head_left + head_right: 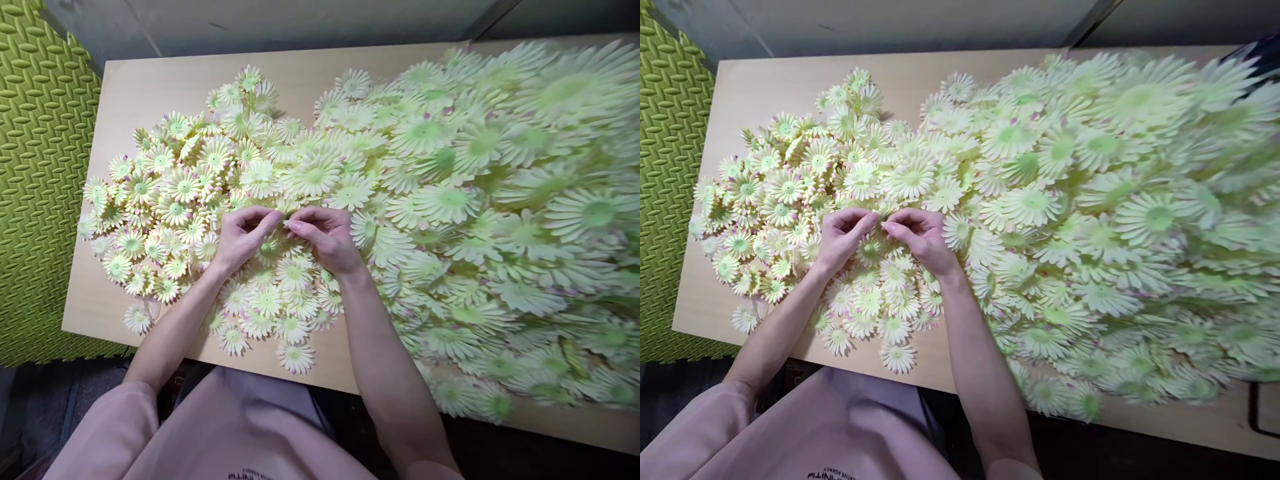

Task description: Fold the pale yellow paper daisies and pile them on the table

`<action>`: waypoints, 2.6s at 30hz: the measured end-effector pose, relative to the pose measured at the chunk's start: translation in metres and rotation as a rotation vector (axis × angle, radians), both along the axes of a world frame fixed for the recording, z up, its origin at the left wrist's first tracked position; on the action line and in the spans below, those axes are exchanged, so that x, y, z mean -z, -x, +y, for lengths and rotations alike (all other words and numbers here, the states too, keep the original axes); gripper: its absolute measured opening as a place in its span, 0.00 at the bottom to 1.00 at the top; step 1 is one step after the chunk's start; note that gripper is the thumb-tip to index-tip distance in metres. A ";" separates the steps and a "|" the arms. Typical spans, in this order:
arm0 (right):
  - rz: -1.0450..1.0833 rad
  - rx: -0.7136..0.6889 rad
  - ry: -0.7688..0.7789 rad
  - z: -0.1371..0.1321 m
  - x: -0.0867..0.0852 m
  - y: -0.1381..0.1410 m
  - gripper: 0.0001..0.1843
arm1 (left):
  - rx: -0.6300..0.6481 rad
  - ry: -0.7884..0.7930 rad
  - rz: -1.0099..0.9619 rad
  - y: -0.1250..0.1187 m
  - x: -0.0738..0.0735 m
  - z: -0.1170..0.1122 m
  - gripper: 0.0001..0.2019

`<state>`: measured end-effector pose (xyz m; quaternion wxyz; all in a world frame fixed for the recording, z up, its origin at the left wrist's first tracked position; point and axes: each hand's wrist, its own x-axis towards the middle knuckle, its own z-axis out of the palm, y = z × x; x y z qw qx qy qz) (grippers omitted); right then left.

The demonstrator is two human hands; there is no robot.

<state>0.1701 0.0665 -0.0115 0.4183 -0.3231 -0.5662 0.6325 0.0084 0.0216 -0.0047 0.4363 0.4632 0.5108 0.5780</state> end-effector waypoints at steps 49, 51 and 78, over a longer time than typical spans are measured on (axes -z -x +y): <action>0.035 0.068 0.015 -0.002 0.000 0.004 0.09 | 0.080 -0.050 -0.037 0.001 -0.002 -0.001 0.09; 0.033 0.067 0.011 -0.003 -0.001 0.004 0.09 | 0.073 -0.044 -0.027 0.000 -0.002 -0.001 0.10; -0.007 0.035 0.008 -0.001 -0.004 0.003 0.08 | 0.056 -0.004 -0.013 0.003 -0.003 0.000 0.09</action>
